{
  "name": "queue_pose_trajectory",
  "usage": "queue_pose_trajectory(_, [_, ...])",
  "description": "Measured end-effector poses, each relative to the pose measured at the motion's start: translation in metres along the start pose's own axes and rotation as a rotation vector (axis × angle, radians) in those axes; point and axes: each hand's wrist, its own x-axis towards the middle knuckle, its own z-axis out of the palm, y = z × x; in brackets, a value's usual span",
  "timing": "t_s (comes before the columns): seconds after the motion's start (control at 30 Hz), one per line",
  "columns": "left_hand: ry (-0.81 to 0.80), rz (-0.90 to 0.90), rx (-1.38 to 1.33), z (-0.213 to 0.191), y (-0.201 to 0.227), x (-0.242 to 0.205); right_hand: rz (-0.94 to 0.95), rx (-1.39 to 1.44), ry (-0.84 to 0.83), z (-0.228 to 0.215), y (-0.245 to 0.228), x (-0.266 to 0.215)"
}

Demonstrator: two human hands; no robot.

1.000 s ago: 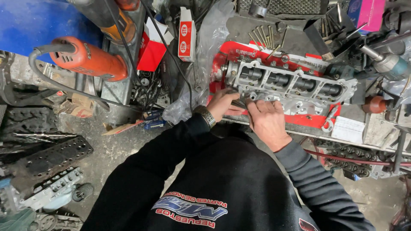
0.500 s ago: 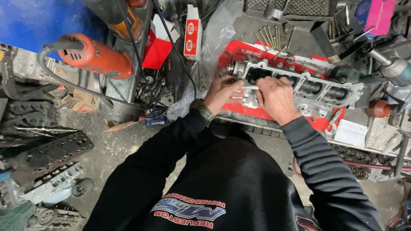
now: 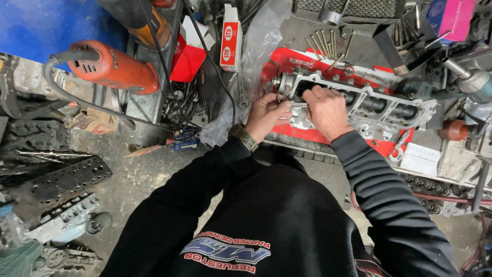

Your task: The person places small metal components into the cylinder head and rotates the camshaft by hand. They then use a pen to mark a piece of paper on the workbench before continuing to adjust the camshaft and components within the cylinder head.

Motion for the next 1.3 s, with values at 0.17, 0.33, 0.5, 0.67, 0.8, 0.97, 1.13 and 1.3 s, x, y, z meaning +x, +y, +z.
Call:
queue_pose_trajectory(0.17, [-0.008,-0.002,-0.002,0.003,-0.003,-0.005,-0.021,-0.058,-0.001,0.01,0.007,-0.002])
queue_pose_trajectory(0.33, [-0.013,0.009,-0.009,0.002,-0.001,-0.004,-0.039,-0.026,-0.008,0.005,0.01,-0.004])
queue_pose_trajectory(0.5, [-0.018,0.001,-0.013,-0.002,0.002,-0.004,-0.022,-0.011,-0.038,0.013,0.01,-0.003])
queue_pose_trajectory(0.67, [-0.053,-0.029,0.024,0.009,0.008,-0.013,0.044,0.006,-0.048,-0.024,-0.004,-0.007])
queue_pose_trajectory(0.8, [-0.09,-0.035,0.043,0.016,-0.012,0.002,0.137,-0.007,-0.024,-0.033,-0.002,-0.012])
queue_pose_trajectory(0.97, [-0.053,-0.014,0.074,0.02,-0.003,0.011,0.147,-0.134,-0.007,-0.008,0.005,-0.015])
queue_pose_trajectory(1.13, [0.016,-0.039,0.04,0.023,0.005,0.005,0.181,-0.141,-0.052,-0.035,-0.014,-0.01])
queue_pose_trajectory(1.3, [0.046,-0.061,0.07,0.02,-0.002,0.005,0.025,-0.095,-0.083,-0.074,-0.043,-0.019])
